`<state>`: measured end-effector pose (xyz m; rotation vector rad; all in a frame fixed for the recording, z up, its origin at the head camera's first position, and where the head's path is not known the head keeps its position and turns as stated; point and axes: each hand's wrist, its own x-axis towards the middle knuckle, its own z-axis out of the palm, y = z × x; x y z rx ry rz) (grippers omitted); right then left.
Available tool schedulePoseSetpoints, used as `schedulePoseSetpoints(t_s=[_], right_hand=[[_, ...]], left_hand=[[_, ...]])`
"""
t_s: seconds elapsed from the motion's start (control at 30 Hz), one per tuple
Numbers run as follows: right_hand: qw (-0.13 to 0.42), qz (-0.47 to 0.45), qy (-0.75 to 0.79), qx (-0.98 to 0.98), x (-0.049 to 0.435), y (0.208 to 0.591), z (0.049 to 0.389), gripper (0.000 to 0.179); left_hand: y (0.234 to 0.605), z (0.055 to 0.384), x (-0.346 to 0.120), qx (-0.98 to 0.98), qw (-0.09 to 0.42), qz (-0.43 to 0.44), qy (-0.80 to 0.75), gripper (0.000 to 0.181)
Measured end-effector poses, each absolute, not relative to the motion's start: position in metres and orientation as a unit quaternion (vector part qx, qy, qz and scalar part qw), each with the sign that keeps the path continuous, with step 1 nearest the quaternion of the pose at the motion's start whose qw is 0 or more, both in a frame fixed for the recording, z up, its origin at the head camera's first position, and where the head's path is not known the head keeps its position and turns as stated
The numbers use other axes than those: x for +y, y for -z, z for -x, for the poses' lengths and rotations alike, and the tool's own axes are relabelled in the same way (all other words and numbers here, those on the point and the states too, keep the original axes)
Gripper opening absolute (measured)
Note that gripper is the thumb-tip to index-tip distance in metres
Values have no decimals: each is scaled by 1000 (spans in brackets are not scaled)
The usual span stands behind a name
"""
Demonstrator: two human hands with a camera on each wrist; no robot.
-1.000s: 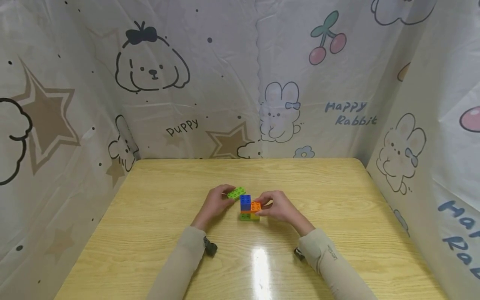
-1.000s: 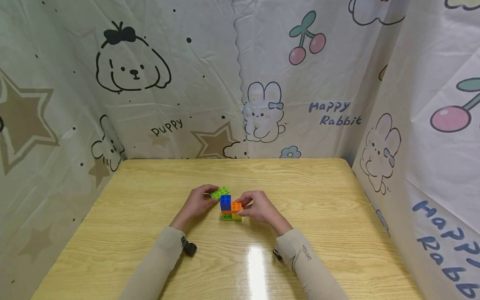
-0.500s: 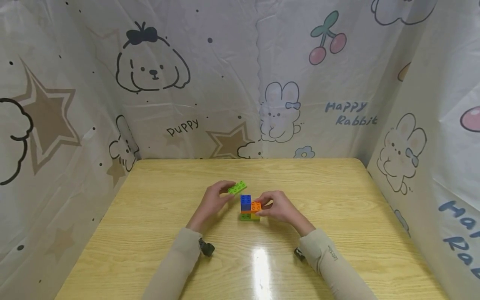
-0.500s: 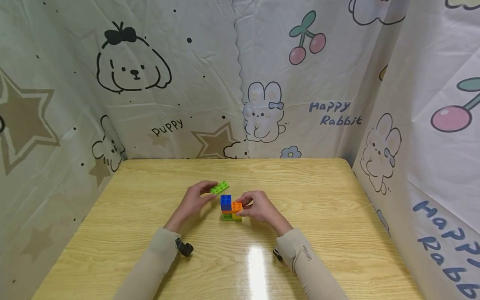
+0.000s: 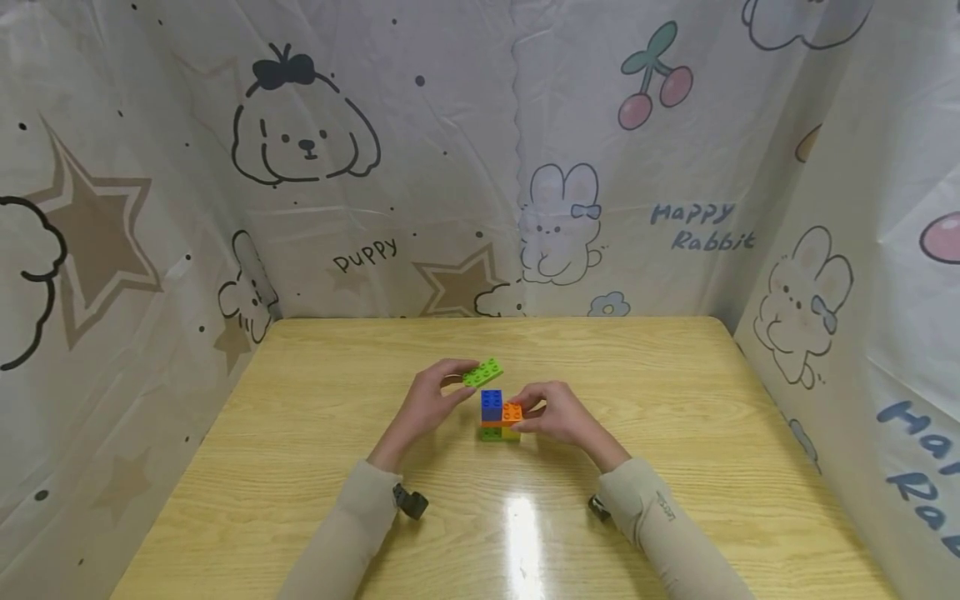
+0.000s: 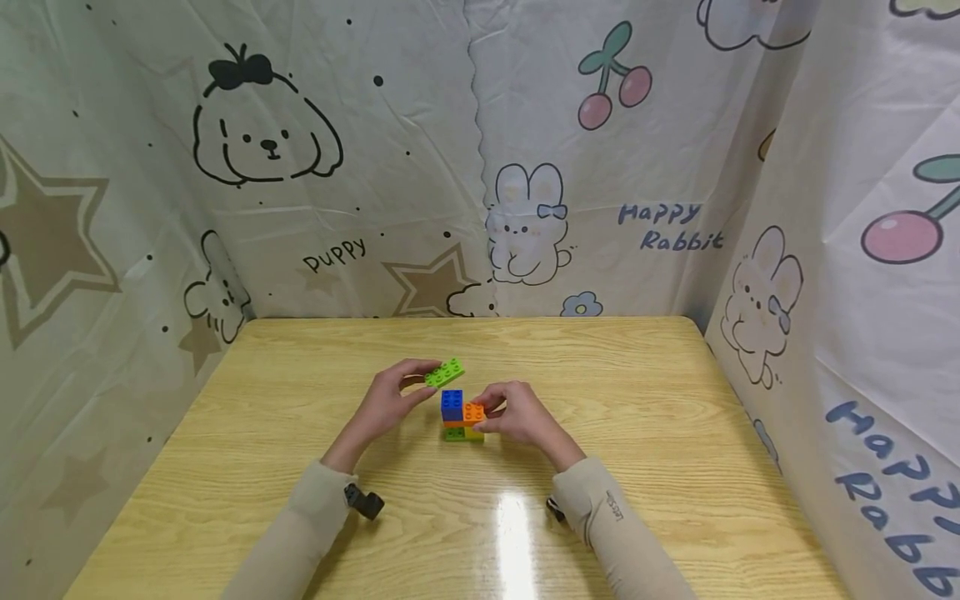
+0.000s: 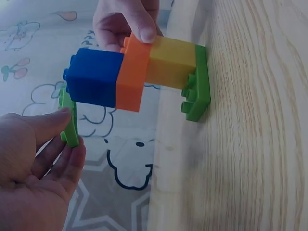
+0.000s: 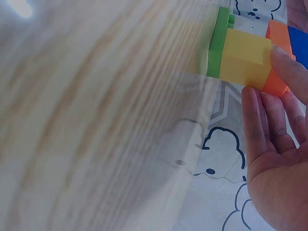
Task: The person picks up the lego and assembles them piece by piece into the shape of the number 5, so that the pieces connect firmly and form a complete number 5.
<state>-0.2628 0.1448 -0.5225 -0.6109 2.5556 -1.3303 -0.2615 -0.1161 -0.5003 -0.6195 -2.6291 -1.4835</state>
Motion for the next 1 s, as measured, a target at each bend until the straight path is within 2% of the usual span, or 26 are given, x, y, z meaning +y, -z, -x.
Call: schedulePoseSetpoints(t_s=[0.43,1.0], right_hand=[[96,211,449,863,144,519,262,28],[104,192,447,867,144,521,261,29]], left_hand=[[491,251,-114,-843,34,224,489,40],[492,242,-109,-832,9,258,491,36]])
